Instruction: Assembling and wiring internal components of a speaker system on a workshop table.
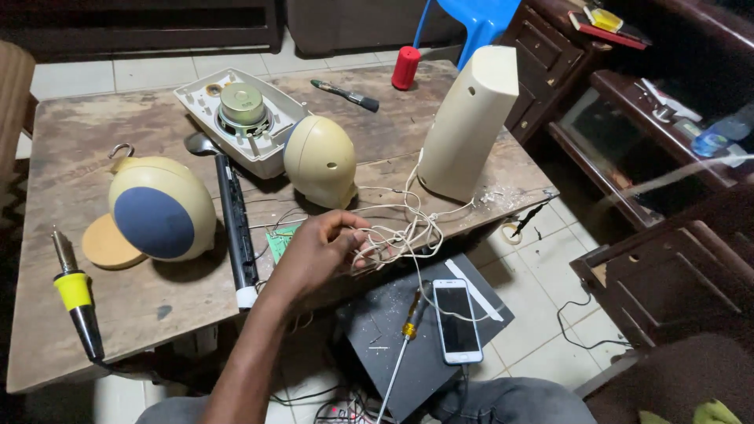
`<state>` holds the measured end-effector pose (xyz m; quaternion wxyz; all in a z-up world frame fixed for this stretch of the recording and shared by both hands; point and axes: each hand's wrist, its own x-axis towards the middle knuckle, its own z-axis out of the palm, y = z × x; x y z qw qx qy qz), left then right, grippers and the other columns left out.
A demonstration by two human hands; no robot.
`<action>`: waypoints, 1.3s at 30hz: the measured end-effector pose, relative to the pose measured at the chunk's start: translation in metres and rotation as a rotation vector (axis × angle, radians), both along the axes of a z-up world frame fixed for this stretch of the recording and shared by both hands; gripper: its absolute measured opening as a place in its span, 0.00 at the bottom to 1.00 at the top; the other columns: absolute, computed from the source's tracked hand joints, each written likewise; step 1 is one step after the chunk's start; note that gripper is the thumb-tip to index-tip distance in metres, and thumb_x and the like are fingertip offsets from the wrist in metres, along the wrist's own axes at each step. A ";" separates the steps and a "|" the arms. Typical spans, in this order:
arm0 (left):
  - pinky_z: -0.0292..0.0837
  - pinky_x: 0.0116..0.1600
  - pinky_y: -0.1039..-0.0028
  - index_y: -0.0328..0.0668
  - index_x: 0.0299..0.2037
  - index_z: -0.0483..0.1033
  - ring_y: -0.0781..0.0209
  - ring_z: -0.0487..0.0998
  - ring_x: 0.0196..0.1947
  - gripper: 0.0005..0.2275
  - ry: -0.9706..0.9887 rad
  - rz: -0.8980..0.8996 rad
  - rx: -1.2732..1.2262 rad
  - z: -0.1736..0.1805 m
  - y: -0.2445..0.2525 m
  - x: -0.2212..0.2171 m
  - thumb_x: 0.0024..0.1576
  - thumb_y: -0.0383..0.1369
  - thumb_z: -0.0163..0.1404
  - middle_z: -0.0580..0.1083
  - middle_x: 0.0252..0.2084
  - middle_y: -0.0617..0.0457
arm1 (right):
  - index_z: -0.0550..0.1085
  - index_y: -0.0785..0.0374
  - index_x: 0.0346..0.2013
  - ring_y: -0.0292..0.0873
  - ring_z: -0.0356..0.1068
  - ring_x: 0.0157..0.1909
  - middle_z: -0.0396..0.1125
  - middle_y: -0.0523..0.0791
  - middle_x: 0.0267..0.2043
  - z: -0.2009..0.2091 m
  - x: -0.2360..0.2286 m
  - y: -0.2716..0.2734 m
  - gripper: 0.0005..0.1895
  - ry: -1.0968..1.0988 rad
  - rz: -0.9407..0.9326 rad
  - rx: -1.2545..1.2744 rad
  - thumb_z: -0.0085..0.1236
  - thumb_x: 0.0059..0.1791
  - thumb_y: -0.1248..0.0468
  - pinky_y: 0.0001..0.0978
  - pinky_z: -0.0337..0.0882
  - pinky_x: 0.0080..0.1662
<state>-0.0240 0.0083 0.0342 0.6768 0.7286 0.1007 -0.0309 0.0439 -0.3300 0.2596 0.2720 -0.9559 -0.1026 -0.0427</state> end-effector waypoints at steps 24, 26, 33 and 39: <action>0.79 0.33 0.74 0.43 0.44 0.83 0.60 0.82 0.28 0.11 -0.200 0.145 0.071 -0.022 -0.013 0.011 0.50 0.28 0.60 0.81 0.28 0.47 | 0.85 0.52 0.37 0.44 0.79 0.32 0.79 0.44 0.27 -0.211 -0.019 0.136 0.09 -0.032 0.352 0.285 0.67 0.43 0.66 0.34 0.78 0.38; 0.78 0.32 0.73 0.51 0.38 0.85 0.57 0.82 0.28 0.06 -0.265 0.238 0.338 -0.030 -0.008 0.015 0.52 0.32 0.61 0.81 0.26 0.52 | 0.85 0.51 0.36 0.49 0.80 0.34 0.79 0.44 0.29 -0.209 -0.018 0.133 0.08 -0.104 0.401 0.227 0.66 0.44 0.66 0.37 0.78 0.39; 0.79 0.39 0.64 0.45 0.44 0.80 0.44 0.82 0.37 0.07 -0.410 0.412 0.482 -0.033 -0.005 0.016 0.57 0.31 0.56 0.80 0.33 0.45 | 0.80 0.68 0.34 0.43 0.68 0.35 0.70 0.48 0.27 -0.188 -0.023 0.124 0.10 0.500 0.453 0.654 0.62 0.41 0.65 0.37 0.73 0.42; 0.79 0.43 0.59 0.41 0.46 0.77 0.41 0.81 0.40 0.07 -0.549 0.436 0.546 -0.038 -0.014 0.016 0.60 0.26 0.50 0.76 0.36 0.43 | 0.85 0.68 0.27 0.43 0.64 0.35 0.65 0.48 0.23 -0.181 -0.016 0.113 0.10 0.421 0.525 0.448 0.76 0.37 0.65 0.37 0.72 0.43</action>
